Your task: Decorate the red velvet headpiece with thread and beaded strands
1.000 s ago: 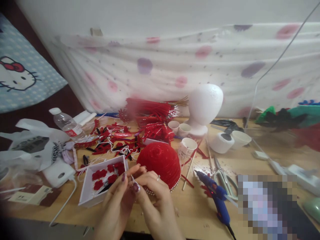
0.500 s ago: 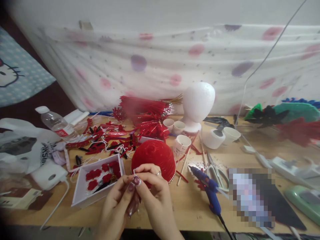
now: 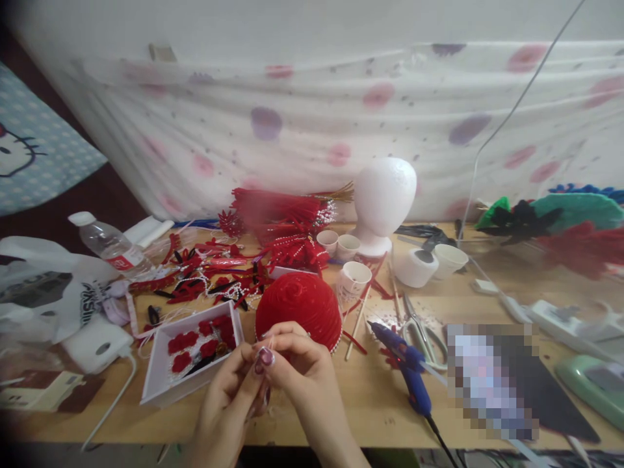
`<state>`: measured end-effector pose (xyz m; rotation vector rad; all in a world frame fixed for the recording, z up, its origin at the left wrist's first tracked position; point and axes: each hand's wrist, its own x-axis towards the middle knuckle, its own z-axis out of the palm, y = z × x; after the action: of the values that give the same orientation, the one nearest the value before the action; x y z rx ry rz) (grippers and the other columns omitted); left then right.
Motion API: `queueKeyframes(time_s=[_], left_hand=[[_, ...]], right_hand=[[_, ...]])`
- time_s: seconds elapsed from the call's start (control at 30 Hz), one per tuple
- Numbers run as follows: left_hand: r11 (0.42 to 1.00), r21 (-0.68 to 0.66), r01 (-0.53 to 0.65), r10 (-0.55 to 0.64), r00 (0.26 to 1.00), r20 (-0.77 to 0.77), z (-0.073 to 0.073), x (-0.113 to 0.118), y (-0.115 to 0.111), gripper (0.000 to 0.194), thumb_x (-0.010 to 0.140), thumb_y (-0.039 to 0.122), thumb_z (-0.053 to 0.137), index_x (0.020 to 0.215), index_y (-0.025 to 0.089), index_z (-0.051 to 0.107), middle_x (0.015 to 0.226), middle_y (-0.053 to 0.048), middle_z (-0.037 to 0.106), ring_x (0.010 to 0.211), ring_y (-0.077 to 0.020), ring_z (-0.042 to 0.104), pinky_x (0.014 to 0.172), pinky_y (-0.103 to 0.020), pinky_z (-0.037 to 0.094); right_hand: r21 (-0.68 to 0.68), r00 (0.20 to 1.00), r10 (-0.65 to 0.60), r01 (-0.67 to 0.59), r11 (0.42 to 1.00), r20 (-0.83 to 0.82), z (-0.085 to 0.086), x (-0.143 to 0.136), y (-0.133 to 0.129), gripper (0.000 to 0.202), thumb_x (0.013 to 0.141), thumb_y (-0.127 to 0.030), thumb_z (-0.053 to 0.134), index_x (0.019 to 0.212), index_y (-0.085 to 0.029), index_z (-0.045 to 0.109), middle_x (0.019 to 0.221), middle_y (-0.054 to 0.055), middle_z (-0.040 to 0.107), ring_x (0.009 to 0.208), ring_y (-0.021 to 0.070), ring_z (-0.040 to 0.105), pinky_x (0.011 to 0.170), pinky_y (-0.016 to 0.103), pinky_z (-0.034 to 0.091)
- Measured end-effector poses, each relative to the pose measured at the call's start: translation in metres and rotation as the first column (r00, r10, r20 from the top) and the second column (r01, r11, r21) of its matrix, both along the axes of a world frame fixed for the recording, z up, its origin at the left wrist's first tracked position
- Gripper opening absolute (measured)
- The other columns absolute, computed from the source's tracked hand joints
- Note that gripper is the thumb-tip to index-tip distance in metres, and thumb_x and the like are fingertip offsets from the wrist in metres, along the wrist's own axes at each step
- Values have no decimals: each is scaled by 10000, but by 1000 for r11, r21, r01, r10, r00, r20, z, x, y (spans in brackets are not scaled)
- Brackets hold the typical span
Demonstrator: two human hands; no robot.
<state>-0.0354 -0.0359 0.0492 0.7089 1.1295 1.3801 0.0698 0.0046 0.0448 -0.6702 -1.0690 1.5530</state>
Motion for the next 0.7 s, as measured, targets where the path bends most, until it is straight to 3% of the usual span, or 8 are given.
queueKeyframes(time_s=[0.13,0.27,0.4,0.5,0.6,0.7], left_hand=[[1000,-1,22,-22,1000,2,3,4,0,512,729,636,763,684,176,542,535,63,434,486,-58,322,488,-202,223],[998,-8,66,-67,996,-58,3,3,1,524,734,684,723,724,174,604,536,66,401,494,-67,323,499,-205,227],[997,-23,77,-80,973,-216,-9,-20,3,555,776,719,647,734,165,636,537,69,338,498,-73,295,493,-202,215],[999,12,46,-42,977,-209,-25,-45,4,523,798,698,639,793,175,635,533,91,277,477,-72,239,472,-197,203],[1000,1,-23,23,967,-254,-34,-63,2,492,764,665,700,880,191,640,521,91,335,463,-75,264,454,-188,221],[995,11,-100,96,907,-410,-32,-67,-5,471,727,652,737,860,204,677,518,58,444,468,-96,350,452,-195,292]], right_hand=[[-16,997,-56,55,998,-44,-3,0,0,169,782,-402,851,750,-243,805,913,51,596,731,146,552,521,206,444],[-30,992,-105,103,994,-75,-3,3,-1,203,778,-398,858,704,-230,772,862,22,570,717,125,538,596,207,452],[-66,953,-255,247,967,-164,7,20,1,331,734,-420,887,629,-192,671,826,12,553,718,129,522,663,221,467],[-42,907,-385,383,923,-169,15,35,1,352,744,-443,872,630,-194,651,842,24,546,771,160,535,744,272,493],[-17,869,-470,473,881,-156,17,40,1,337,741,-443,870,628,-206,660,866,29,547,799,176,547,820,319,499],[-29,875,-462,463,886,-145,12,38,-1,314,726,-434,881,643,-213,673,876,28,548,793,171,546,772,298,500]])
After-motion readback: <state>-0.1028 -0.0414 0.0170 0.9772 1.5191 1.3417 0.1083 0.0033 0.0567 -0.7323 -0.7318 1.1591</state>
